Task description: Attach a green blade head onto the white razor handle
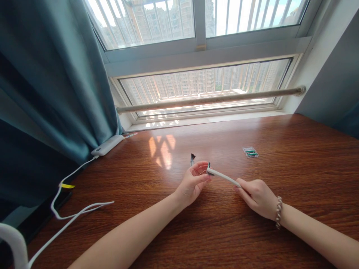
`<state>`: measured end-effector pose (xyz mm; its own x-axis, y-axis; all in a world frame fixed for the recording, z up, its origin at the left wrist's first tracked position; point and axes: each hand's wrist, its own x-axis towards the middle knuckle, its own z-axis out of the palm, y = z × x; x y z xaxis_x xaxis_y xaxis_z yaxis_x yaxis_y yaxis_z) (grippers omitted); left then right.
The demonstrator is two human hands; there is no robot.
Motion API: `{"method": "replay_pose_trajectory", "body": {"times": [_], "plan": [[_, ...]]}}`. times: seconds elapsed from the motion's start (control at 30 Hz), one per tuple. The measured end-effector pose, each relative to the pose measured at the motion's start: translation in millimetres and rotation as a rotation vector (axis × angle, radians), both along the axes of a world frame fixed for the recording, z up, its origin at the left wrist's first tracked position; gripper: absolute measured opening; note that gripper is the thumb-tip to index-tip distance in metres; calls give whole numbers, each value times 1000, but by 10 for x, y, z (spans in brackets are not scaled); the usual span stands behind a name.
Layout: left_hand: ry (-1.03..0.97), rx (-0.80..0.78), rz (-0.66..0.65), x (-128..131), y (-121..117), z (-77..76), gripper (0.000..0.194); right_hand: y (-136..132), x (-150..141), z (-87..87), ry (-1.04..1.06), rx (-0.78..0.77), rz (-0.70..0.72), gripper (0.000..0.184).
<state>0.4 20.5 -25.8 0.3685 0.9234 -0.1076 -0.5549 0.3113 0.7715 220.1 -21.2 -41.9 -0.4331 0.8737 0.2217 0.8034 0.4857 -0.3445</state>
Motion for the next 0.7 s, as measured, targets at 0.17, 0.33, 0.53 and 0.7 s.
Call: {"method": "replay_pose_trajectory", "body": {"times": [0.17, 0.33, 0.53, 0.7], "plan": [[-9, 18, -42, 1, -10, 18, 36, 19, -8, -9, -38, 58, -154, 33], [-8, 9, -28, 3, -19, 45, 35, 12, -6, -4, -11, 50, -17, 30], [2, 40, -56, 2, -29, 57, 34, 24, 5, -10, -13, 79, -131, 34], [-19, 38, -35, 0, -15, 57, 32, 5, 4, -7, 3, 30, -29, 31]]}}
